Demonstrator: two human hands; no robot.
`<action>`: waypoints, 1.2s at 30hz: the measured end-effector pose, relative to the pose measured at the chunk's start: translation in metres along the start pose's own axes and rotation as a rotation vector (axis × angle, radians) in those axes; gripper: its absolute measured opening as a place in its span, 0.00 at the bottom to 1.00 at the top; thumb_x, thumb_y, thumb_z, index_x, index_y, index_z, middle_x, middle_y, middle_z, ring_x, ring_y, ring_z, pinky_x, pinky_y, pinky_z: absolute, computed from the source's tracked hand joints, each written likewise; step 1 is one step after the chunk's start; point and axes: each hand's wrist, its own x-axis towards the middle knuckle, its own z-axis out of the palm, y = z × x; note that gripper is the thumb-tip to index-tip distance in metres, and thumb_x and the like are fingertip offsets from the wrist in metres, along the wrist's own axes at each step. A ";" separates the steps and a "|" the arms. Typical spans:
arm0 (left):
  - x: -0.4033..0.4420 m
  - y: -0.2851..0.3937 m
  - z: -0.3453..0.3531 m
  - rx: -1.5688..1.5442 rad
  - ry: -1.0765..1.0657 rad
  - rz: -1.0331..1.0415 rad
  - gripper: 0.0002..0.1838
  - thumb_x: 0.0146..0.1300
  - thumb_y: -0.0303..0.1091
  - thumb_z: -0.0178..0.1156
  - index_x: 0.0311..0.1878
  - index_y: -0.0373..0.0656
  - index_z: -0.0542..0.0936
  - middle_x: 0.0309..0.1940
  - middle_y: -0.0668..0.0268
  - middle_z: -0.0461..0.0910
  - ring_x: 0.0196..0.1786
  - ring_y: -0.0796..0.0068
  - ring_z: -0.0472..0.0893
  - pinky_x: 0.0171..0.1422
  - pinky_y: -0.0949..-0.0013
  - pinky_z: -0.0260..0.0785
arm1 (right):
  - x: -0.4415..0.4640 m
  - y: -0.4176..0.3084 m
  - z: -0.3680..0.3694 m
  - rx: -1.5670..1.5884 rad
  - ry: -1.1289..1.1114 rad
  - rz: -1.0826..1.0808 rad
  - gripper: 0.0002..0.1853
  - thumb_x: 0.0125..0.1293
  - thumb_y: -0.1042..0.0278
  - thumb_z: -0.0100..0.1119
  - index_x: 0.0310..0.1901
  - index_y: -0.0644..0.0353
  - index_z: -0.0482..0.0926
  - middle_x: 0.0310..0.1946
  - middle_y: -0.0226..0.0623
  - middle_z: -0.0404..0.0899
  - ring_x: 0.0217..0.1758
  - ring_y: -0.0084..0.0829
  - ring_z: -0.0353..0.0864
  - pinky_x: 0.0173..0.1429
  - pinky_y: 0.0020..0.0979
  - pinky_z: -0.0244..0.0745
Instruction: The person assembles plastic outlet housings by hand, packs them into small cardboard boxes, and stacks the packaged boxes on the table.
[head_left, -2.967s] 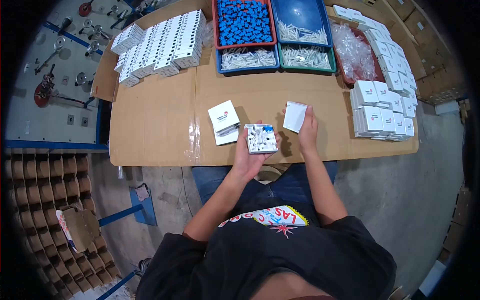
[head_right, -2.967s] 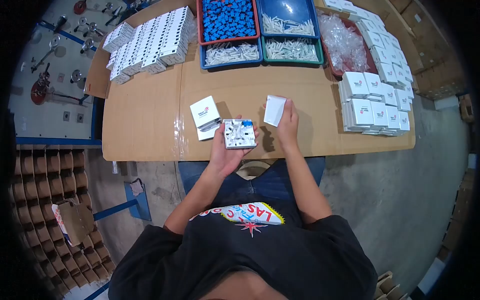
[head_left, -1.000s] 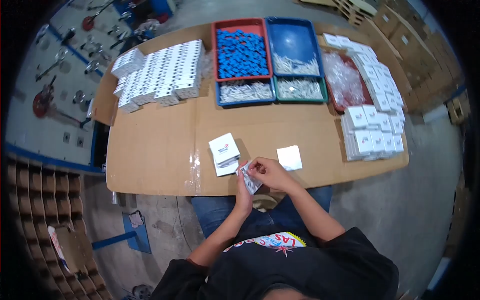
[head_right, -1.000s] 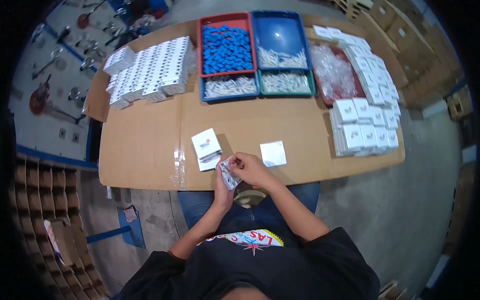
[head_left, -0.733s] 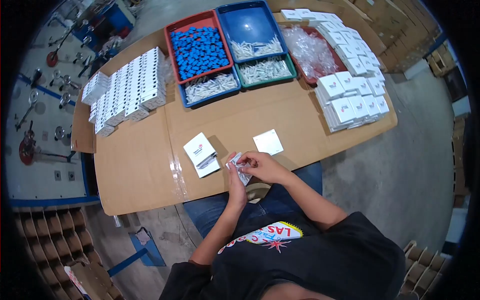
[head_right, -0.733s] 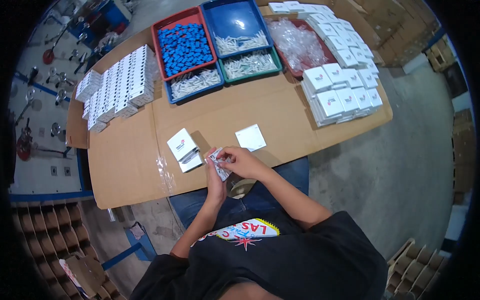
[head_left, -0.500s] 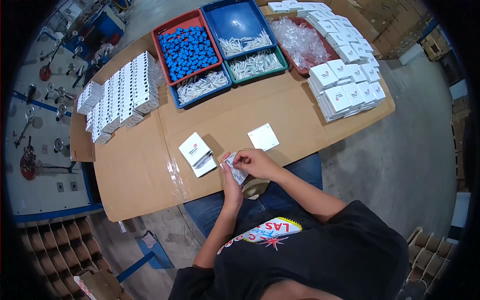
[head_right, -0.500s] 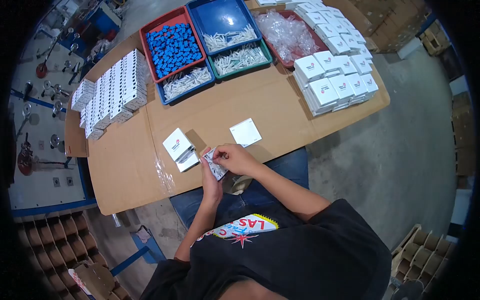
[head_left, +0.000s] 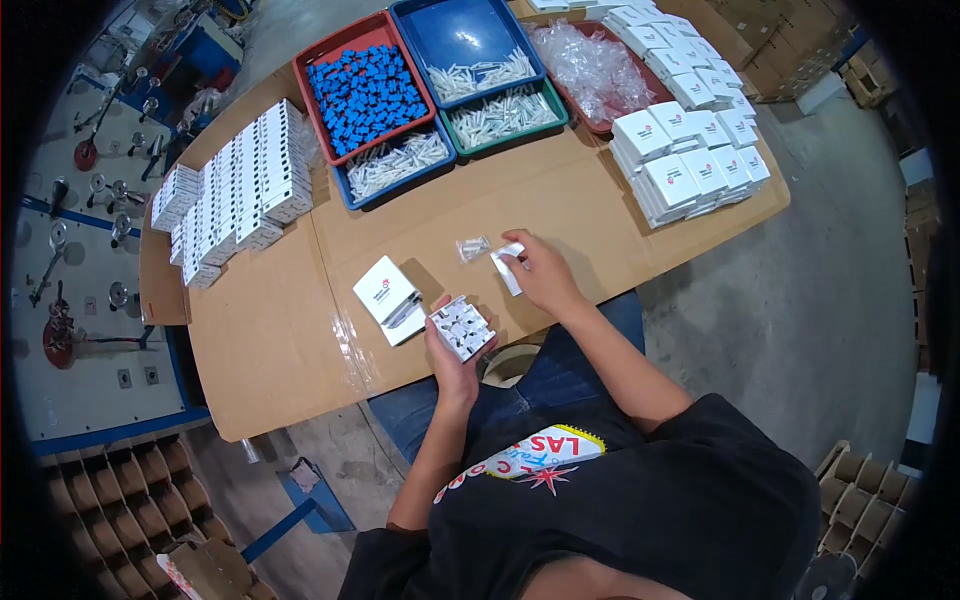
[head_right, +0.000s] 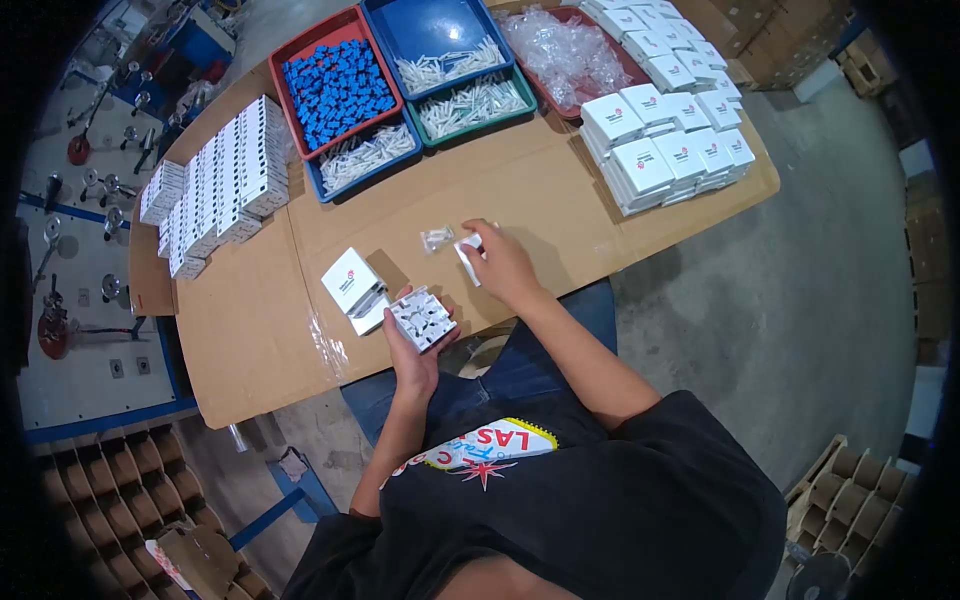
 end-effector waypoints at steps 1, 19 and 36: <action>0.000 0.001 0.000 -0.026 -0.021 -0.006 0.32 0.82 0.62 0.33 0.77 0.54 0.66 0.57 0.59 0.82 0.56 0.59 0.86 0.51 0.51 0.84 | -0.003 0.003 -0.002 -0.294 0.139 -0.049 0.29 0.65 0.60 0.73 0.64 0.61 0.75 0.53 0.43 0.82 0.53 0.39 0.85 0.54 0.40 0.81; 0.012 0.000 0.003 -0.070 -0.144 -0.134 0.35 0.81 0.64 0.33 0.74 0.47 0.68 0.61 0.56 0.81 0.55 0.55 0.86 0.55 0.50 0.83 | 0.001 0.015 -0.023 0.592 -0.053 0.148 0.09 0.72 0.71 0.65 0.51 0.61 0.82 0.42 0.28 0.84 0.45 0.20 0.83 0.50 0.25 0.78; 0.016 0.006 0.009 -0.153 -0.112 -0.215 0.38 0.77 0.65 0.32 0.70 0.43 0.72 0.58 0.54 0.82 0.56 0.52 0.85 0.61 0.44 0.79 | 0.002 -0.006 -0.011 1.333 -0.504 0.360 0.31 0.83 0.56 0.34 0.79 0.67 0.58 0.72 0.61 0.69 0.75 0.53 0.71 0.79 0.49 0.66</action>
